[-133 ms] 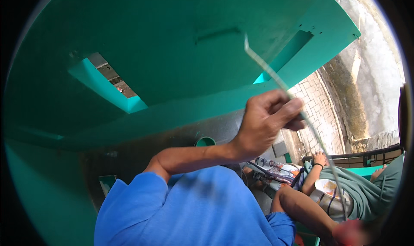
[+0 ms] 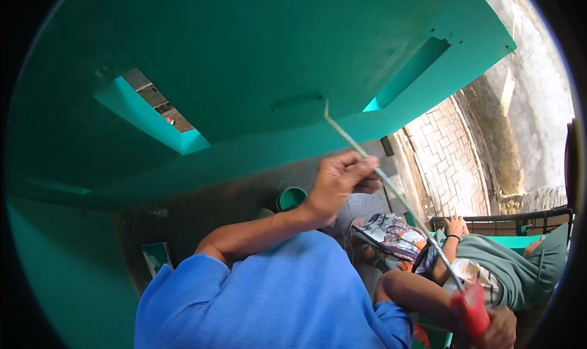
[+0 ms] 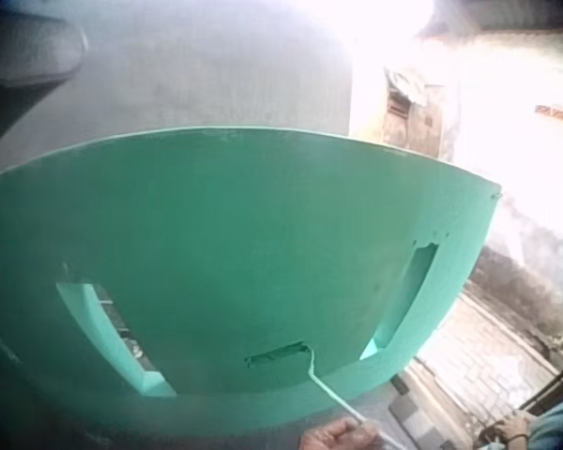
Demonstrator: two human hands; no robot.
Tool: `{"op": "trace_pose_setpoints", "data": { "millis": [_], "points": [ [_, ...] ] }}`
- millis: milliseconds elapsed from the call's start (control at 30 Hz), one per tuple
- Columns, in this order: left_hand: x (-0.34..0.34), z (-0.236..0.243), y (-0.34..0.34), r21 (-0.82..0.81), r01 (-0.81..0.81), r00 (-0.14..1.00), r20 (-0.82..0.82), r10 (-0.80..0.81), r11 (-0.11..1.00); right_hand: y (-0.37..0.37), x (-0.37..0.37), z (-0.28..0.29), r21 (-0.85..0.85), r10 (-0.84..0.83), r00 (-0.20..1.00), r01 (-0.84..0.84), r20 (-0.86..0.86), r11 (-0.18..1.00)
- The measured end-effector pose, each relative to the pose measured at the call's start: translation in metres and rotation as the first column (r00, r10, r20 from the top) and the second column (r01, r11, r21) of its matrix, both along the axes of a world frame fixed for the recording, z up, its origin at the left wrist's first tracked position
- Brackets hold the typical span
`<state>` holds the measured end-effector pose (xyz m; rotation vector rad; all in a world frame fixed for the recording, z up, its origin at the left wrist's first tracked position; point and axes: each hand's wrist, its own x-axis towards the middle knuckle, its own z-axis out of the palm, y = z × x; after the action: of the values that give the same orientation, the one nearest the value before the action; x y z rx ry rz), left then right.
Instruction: The person uses a paint roller on an extension pole to apply green paint to a ceiling. They repeatedly dip the roller into a bucket and roll it across the surface, covering the area with fresh paint.
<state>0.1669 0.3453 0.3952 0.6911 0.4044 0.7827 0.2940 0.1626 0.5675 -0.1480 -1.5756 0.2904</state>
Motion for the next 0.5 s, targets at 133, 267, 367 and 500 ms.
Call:
{"op": "trace_pose_setpoints", "data": {
  "millis": [133, 267, 367, 500],
  "points": [
    [-0.02, -0.057, 0.017, -0.17, -0.036, 0.998, -0.054, 0.027, 0.985, -0.003, 0.033, -0.075, -0.161, 0.298, 0.954, -0.301, -0.042, 0.94],
    [-0.031, -0.09, 0.042, -0.237, -0.147, 0.987, -0.099, 0.126, 0.96, 0.048, -0.031, -0.082, -0.322, -0.204, 0.972, 0.156, -0.12, 0.934],
    [-0.038, -0.096, 0.058, -0.236, -0.228, 0.973, -0.099, 0.21, 0.945, 0.074, -0.042, -0.085, -0.348, -0.253, 0.963, 0.206, -0.096, 0.914],
    [-0.042, -0.069, 0.059, -0.144, -0.199, 0.979, -0.081, 0.189, 0.969, 0.073, -0.06, -0.064, -0.329, -0.263, 0.949, 0.196, -0.172, 0.924]
  ]
}}
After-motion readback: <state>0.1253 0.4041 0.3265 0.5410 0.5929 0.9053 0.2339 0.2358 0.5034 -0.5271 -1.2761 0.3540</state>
